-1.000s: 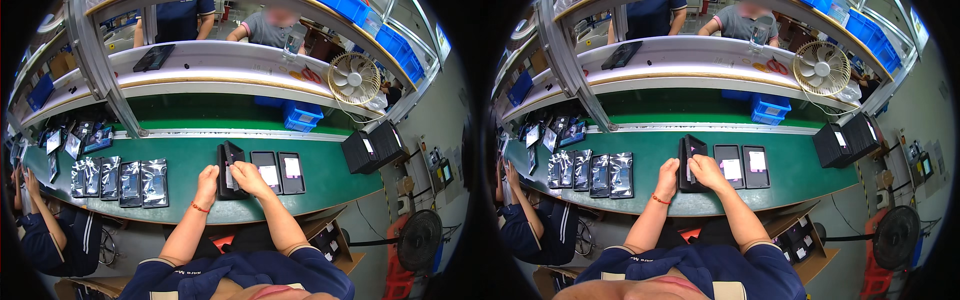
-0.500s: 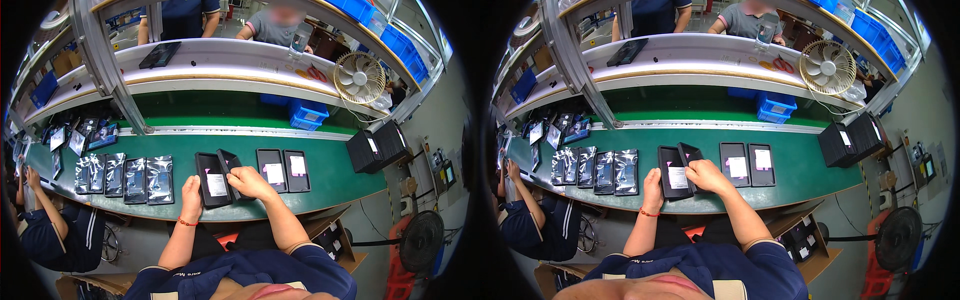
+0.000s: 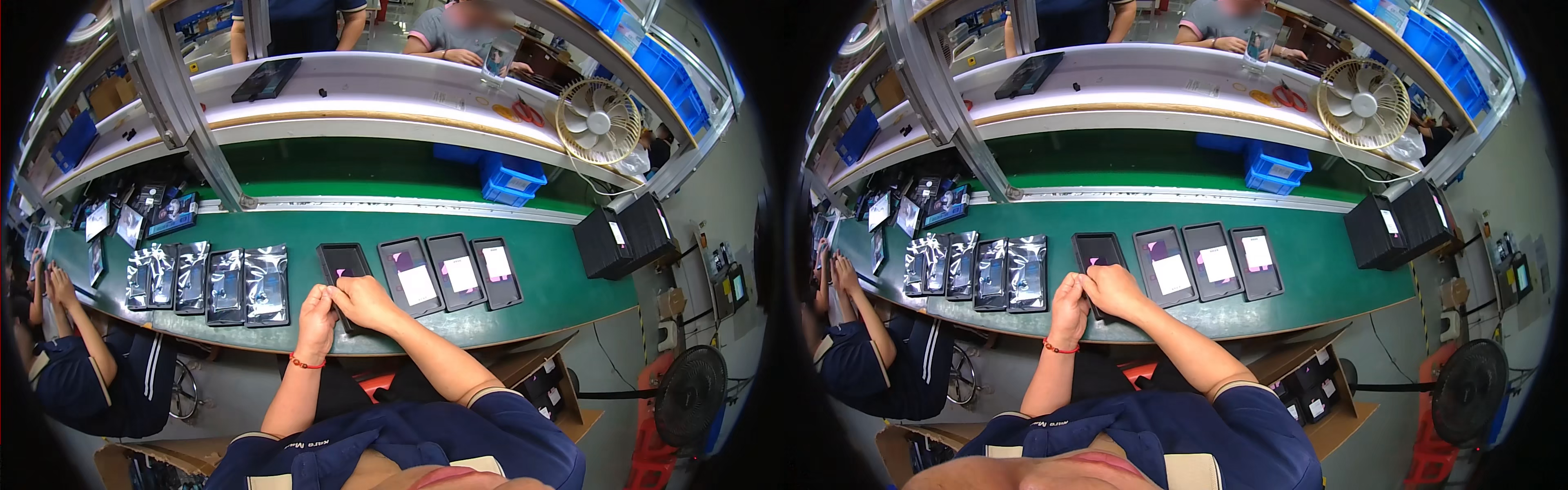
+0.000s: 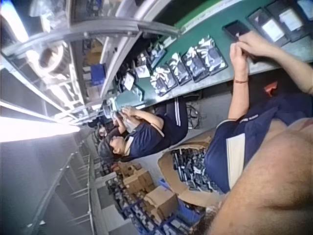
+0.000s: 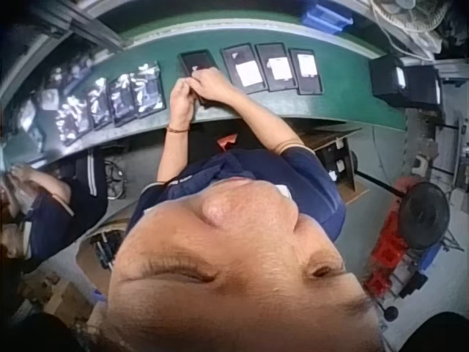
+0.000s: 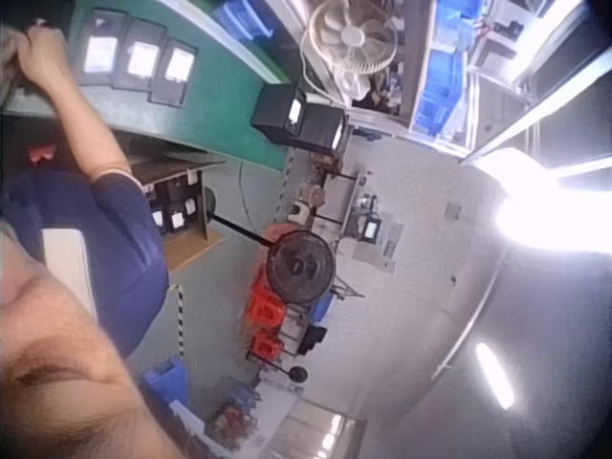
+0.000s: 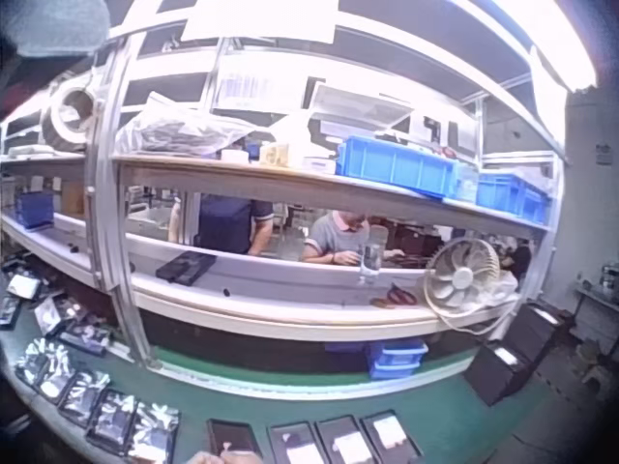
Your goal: The person is assembling and packaging small electronic components into boxes on an assembly line.
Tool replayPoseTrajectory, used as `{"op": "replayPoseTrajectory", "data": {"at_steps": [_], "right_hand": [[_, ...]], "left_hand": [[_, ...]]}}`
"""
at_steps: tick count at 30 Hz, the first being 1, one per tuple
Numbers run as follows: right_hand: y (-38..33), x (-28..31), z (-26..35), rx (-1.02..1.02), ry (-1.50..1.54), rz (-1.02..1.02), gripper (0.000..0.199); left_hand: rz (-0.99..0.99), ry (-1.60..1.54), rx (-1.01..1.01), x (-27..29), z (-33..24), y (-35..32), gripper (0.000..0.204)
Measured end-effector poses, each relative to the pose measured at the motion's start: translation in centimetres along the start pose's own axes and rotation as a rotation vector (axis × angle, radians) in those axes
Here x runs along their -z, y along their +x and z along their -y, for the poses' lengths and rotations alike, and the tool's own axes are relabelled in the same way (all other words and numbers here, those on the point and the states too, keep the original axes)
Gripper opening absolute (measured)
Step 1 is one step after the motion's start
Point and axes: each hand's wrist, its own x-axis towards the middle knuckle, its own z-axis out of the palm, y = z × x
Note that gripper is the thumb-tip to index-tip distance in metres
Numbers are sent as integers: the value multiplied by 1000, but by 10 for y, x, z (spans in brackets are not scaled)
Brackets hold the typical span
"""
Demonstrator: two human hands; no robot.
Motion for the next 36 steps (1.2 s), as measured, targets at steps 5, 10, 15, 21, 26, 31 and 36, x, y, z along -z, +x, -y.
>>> {"op": "replayPoseTrajectory", "data": {"at_steps": [5,10,15,21,26,31,36], "right_hand": [[1,-1,5,15,126,-89,33],[10,15,2,59,32,-26,32],[-5,19,-14,-106,-116,-19,35],[-52,78,-55,-296,-227,-506,42],[-105,165,-151,-409,-832,-815,32],[-110,145,-146,-491,-661,-747,32],[-105,126,-122,-446,-510,-665,31]], "left_hand": [[-126,26,-29,2,-3,-4,21],[-284,265,-68,17,-11,7,24],[-386,925,-30,13,-35,-1,26],[-260,1671,-632,-17,-33,-17,56],[96,1708,-617,-51,3,-21,65],[87,1821,-576,-29,11,-6,64],[129,1840,-540,4,-13,-5,63]]}}
